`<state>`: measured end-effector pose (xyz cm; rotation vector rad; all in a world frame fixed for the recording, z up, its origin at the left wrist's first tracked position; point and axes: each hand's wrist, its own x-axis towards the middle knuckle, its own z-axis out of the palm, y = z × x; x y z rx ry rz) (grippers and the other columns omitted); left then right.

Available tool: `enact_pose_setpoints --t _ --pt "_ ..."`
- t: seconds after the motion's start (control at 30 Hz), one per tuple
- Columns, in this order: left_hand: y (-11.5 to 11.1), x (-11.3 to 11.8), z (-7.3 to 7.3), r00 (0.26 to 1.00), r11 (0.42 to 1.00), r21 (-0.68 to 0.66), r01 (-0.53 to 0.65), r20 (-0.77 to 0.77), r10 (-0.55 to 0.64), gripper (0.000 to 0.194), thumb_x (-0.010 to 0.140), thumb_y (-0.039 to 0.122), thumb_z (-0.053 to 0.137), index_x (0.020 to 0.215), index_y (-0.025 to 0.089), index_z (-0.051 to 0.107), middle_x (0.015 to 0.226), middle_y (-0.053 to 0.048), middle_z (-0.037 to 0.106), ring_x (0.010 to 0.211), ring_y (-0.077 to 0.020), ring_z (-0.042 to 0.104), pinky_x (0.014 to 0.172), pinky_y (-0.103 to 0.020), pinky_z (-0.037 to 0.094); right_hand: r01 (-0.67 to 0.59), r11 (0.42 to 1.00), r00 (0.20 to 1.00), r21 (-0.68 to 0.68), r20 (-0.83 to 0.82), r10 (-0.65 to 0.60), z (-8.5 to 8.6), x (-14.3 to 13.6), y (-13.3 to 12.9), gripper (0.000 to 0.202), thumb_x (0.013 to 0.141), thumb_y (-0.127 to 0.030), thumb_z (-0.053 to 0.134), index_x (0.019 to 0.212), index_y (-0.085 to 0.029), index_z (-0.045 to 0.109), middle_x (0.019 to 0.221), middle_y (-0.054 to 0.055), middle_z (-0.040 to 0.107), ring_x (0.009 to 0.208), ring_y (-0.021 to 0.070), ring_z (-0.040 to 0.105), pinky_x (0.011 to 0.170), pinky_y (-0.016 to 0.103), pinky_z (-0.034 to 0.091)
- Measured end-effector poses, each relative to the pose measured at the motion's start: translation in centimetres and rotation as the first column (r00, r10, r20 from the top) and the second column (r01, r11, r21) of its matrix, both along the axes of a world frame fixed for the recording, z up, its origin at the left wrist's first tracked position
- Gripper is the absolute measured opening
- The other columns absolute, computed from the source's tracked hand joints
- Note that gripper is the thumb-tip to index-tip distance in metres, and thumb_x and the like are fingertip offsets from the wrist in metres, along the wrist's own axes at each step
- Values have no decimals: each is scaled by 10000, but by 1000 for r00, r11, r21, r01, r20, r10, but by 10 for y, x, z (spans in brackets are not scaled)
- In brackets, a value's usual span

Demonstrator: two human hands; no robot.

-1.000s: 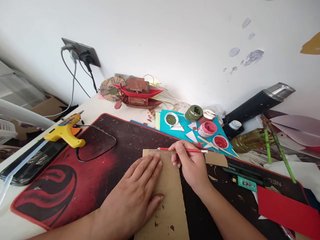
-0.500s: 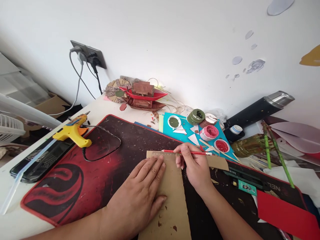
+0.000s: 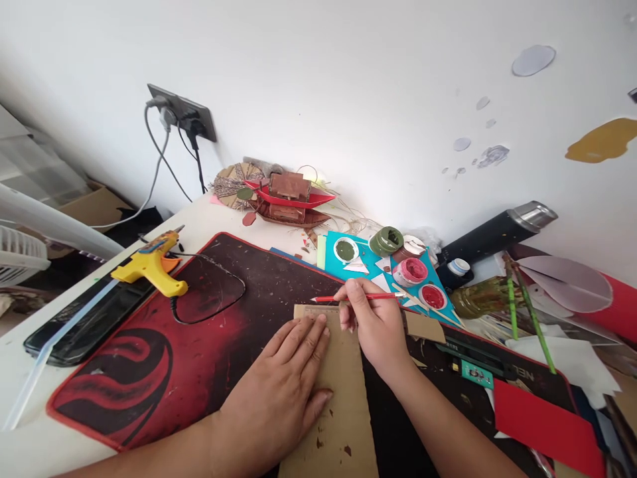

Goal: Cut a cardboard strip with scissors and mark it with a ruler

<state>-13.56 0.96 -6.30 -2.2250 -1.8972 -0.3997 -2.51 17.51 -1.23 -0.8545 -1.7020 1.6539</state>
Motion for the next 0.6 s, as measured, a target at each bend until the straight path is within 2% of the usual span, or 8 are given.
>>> enact_pose_setpoints --t 0.27,0.37,0.53,0.6 --pt "0 1 2 1000 1000 -27 -12 18 13 719 1134 547 426 1664 61 455 1707 -163 518 1566 -313 485 1331 -474 254 56 998 998 -39 37 -55 -18 -11 1 634 933 -821 685 763 -211 649 504 -42 533 428 110 477 414 218 370" --pt "-1 1 2 1000 999 -37 -10 29 11 735 1141 580 409 1655 60 474 1700 -170 525 1561 -320 488 1332 -477 252 67 996 997 -50 33 -65 -20 -10 1 666 928 -857 654 759 -212 641 492 -41 526 423 110 472 418 221 363" --pt "-1 1 3 999 998 -58 -5 52 8 769 1131 564 448 1717 73 366 1706 -170 519 1588 -323 454 1334 -484 268 55 997 998 -48 33 -54 -21 -10 2 655 937 -843 656 761 -213 648 491 -45 519 425 113 473 436 231 379" --pt "0 1 3 999 999 -44 -6 44 7 758 1132 562 446 1700 62 395 1702 -173 524 1581 -323 462 1335 -481 258 48 998 998 -41 40 -46 -22 -10 2 646 947 -831 657 763 -211 654 494 -45 520 425 114 476 438 233 382"
